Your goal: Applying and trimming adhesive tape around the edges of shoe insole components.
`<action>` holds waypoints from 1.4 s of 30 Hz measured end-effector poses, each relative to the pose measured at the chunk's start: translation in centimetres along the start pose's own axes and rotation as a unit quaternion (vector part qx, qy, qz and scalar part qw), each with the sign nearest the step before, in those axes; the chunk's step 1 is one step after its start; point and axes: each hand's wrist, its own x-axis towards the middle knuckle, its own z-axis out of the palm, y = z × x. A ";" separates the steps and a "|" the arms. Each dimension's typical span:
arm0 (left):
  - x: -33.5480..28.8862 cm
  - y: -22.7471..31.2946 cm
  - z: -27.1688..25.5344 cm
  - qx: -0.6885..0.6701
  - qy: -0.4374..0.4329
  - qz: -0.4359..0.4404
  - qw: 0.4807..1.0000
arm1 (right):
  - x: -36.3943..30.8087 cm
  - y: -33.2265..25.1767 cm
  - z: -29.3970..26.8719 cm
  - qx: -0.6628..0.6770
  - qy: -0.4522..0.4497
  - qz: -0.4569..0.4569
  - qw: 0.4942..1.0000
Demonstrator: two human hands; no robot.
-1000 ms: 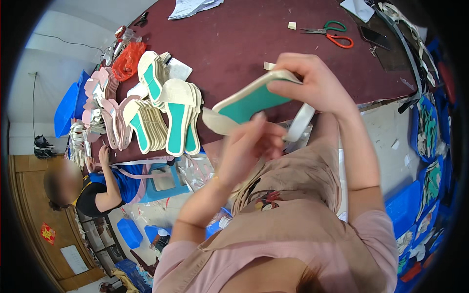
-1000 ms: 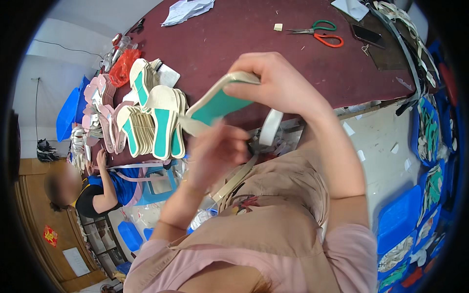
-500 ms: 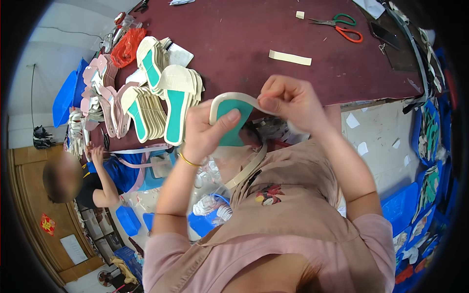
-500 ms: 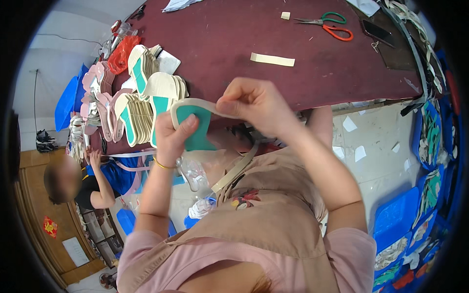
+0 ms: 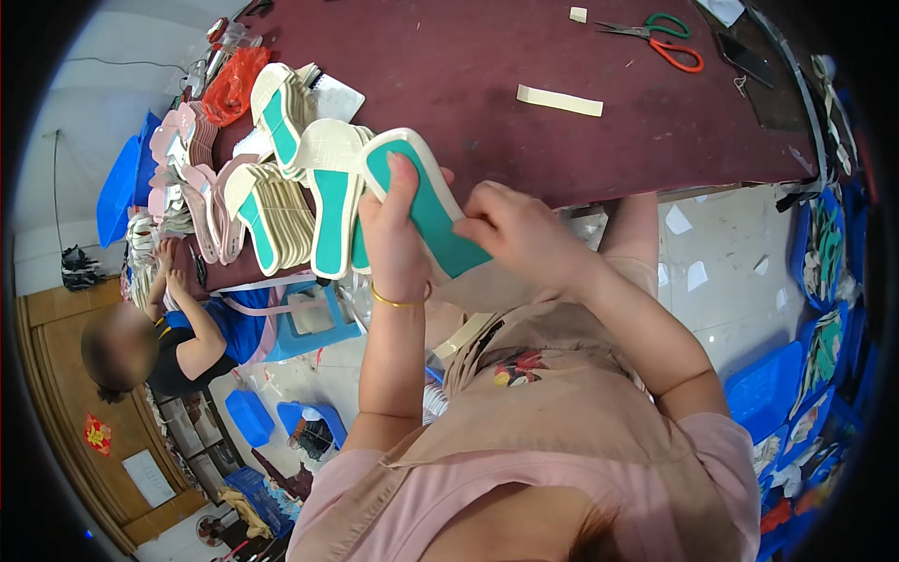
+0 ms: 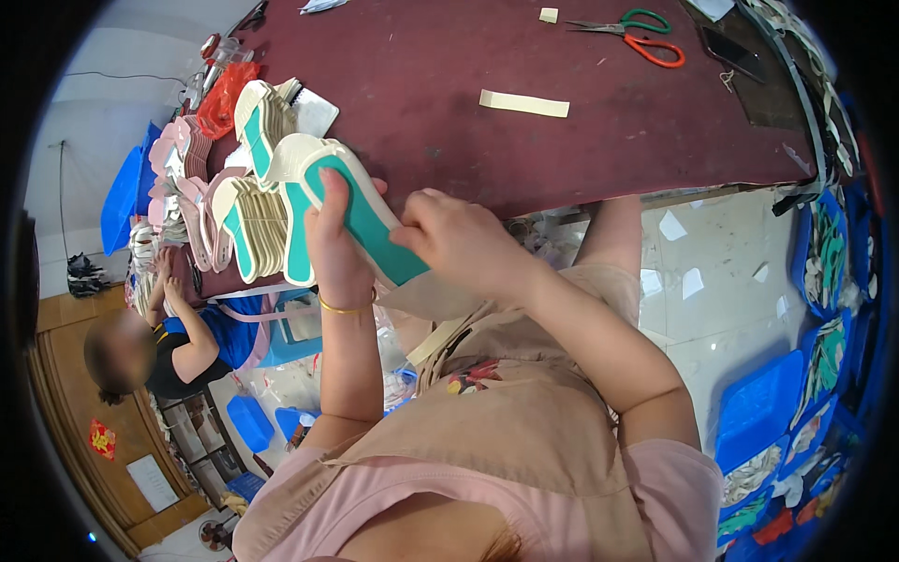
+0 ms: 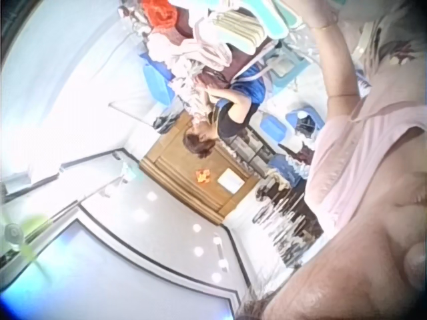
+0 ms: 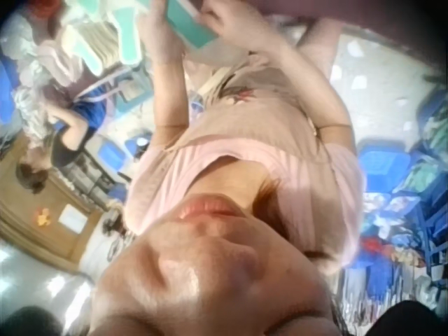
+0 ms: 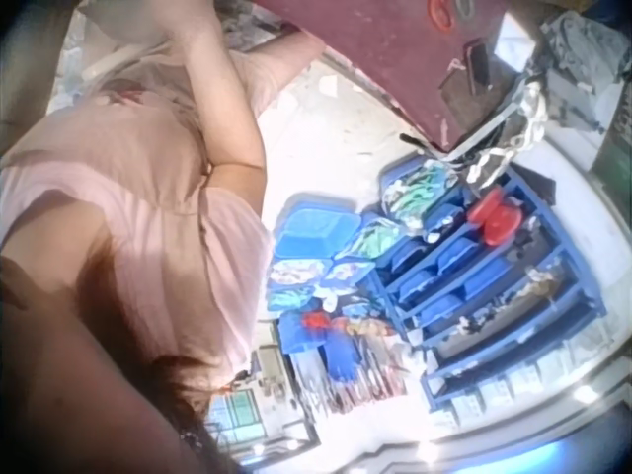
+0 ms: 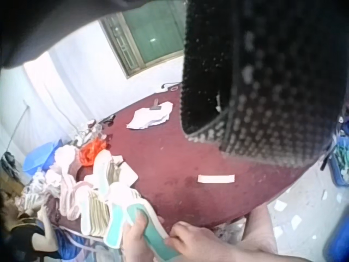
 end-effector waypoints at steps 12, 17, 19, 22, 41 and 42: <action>0.1 -1.5 0.3 -0.353 -0.314 -0.028 0.881 | 1.9 0.4 -6.5 0.401 -0.174 0.217 0.873; 0.8 -0.8 1.6 -0.293 -0.270 -0.089 0.913 | 1.1 -0.5 -6.8 0.357 -0.161 0.276 0.878; 1.3 -1.4 2.6 -0.426 -0.276 -0.206 0.837 | 1.7 0.4 -7.2 0.297 -0.225 0.289 0.882; 1.1 -3.3 1.8 -0.495 -0.212 -0.301 0.787 | 3.1 2.8 -7.9 0.240 -0.387 0.306 0.836; 3.8 -2.0 -1.7 -0.736 -0.028 -0.318 0.597 | -3.1 4.1 -9.6 0.090 -0.220 0.052 0.970; 3.7 -1.6 -1.6 -0.731 -0.030 -0.320 0.601 | -3.2 3.5 -8.3 0.131 -0.228 0.029 0.964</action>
